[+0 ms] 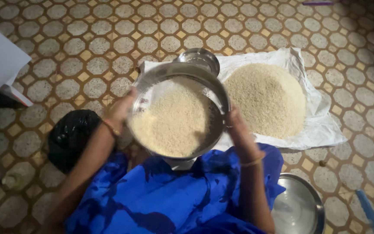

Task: The person sits on the floor and sifts rice in a metal bowl, picking out small dark particles by hand and discarding them into a black plastic bag. The person repeatedly shakes the bowl to redistribute the rice and continues removing impurities throughout the clip.

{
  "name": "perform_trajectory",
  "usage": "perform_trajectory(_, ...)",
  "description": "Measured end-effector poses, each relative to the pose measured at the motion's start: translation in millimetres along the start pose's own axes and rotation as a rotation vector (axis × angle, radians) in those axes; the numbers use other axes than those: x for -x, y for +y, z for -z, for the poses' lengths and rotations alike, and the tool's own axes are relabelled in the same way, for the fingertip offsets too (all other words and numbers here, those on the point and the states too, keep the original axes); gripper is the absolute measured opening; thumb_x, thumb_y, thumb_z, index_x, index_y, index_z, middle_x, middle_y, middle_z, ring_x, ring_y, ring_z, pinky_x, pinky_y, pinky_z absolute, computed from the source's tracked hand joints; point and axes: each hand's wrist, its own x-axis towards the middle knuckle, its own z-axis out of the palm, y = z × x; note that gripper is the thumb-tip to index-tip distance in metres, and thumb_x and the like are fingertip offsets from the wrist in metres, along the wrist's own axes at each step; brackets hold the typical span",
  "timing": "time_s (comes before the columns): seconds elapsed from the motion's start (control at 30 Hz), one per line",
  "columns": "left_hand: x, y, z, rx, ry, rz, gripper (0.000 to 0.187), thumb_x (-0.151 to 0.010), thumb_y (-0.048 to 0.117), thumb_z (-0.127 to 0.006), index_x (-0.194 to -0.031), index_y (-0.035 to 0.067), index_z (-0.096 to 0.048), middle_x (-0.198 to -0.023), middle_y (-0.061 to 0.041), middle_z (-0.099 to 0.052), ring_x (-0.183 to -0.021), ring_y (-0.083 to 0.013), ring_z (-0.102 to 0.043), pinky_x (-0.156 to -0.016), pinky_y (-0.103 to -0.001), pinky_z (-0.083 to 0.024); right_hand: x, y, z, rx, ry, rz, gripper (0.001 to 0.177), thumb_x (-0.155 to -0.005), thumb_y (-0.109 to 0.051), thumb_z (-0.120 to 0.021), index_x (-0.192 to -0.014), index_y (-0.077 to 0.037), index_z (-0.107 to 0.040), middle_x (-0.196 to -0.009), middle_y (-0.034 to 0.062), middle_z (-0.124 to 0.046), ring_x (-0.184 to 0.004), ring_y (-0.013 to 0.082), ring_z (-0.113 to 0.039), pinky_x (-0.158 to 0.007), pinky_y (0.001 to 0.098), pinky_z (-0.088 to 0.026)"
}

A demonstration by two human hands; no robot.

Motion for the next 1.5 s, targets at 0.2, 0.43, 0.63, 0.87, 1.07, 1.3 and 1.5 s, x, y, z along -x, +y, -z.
perform_trajectory(0.2,-9,-43,-47,-0.628,0.136,-0.298,0.082,-0.107,0.069,-0.038,-0.155,0.003,-0.044,-0.143,-0.019,-0.058,-0.119,-0.0269,-0.054,-0.094,-0.038,-0.048,-9,23,25,-0.507,0.172,-0.024,0.07,-0.102,-0.05,-0.054,-0.15,0.0,-0.048,-0.14,0.0147,-0.059,-0.122,0.0238,-0.058,-0.093,0.0375,-0.05)
perform_trajectory(0.43,-23,-26,32,-0.253,0.106,0.108,0.09,-0.104,0.071,-0.031,-0.151,-0.005,-0.048,-0.127,-0.025,-0.058,-0.094,-0.0219,-0.06,-0.075,-0.035,-0.054,2,16,-22,-0.361,0.028,-0.002,0.061,-0.102,-0.042,-0.051,-0.152,-0.009,-0.043,-0.146,0.0119,-0.054,-0.129,0.0223,-0.051,-0.103,0.0357,-0.043)
perform_trajectory(0.63,-34,-70,-30,-0.698,-0.115,-0.38,0.081,-0.111,0.068,-0.038,-0.155,0.0,-0.034,-0.144,-0.021,-0.057,-0.128,-0.022,-0.052,-0.11,-0.042,-0.042,-8,58,32,-0.349,0.254,0.072,0.063,-0.112,-0.042,-0.045,-0.155,0.004,-0.047,-0.147,0.0233,-0.053,-0.13,0.0323,-0.048,-0.111,0.0421,-0.034)
perform_trajectory(0.87,-12,1,53,-0.13,0.03,0.117,0.1,-0.108,0.073,-0.032,-0.151,-0.014,-0.053,-0.108,-0.031,-0.058,-0.083,-0.0308,-0.057,-0.069,-0.04,-0.052,1,39,-31,-0.247,0.027,0.101,0.065,-0.104,-0.045,-0.046,-0.154,-0.005,-0.039,-0.158,0.013,-0.043,-0.148,0.025,-0.035,-0.119,0.0372,-0.027)
perform_trajectory(1.07,-14,-57,-38,-0.635,0.174,-0.319,0.089,-0.106,0.068,-0.036,-0.147,-0.01,-0.05,-0.132,-0.033,-0.054,-0.114,-0.042,-0.053,-0.093,-0.048,-0.048,-10,20,28,-0.525,0.234,-0.009,0.056,-0.105,-0.044,-0.046,-0.143,-0.003,-0.055,-0.141,0.016,-0.059,-0.124,0.0277,-0.055,-0.09,0.0393,-0.041)
perform_trajectory(1.3,5,-29,-36,-0.085,0.422,-0.102,0.082,-0.1,0.068,-0.042,-0.139,-0.004,-0.05,-0.131,-0.017,-0.057,-0.117,-0.0323,-0.057,-0.101,-0.051,-0.047,6,-7,-72,-0.201,0.383,0.291,0.076,-0.094,-0.016,-0.06,-0.16,-0.006,-0.023,-0.161,0.0178,-0.033,-0.148,0.0275,-0.033,-0.121,0.0389,-0.027)
perform_trajectory(1.5,11,-13,-37,0.068,0.371,0.151,0.067,-0.096,0.061,-0.052,-0.137,0.007,-0.055,-0.121,-0.013,-0.062,-0.113,-0.0265,-0.059,-0.1,-0.048,-0.047,10,-5,-62,-0.266,0.234,0.307,0.085,-0.084,-0.001,-0.054,-0.162,-0.009,-0.02,-0.162,0.0166,-0.035,-0.146,0.0277,-0.039,-0.118,0.0388,-0.034)
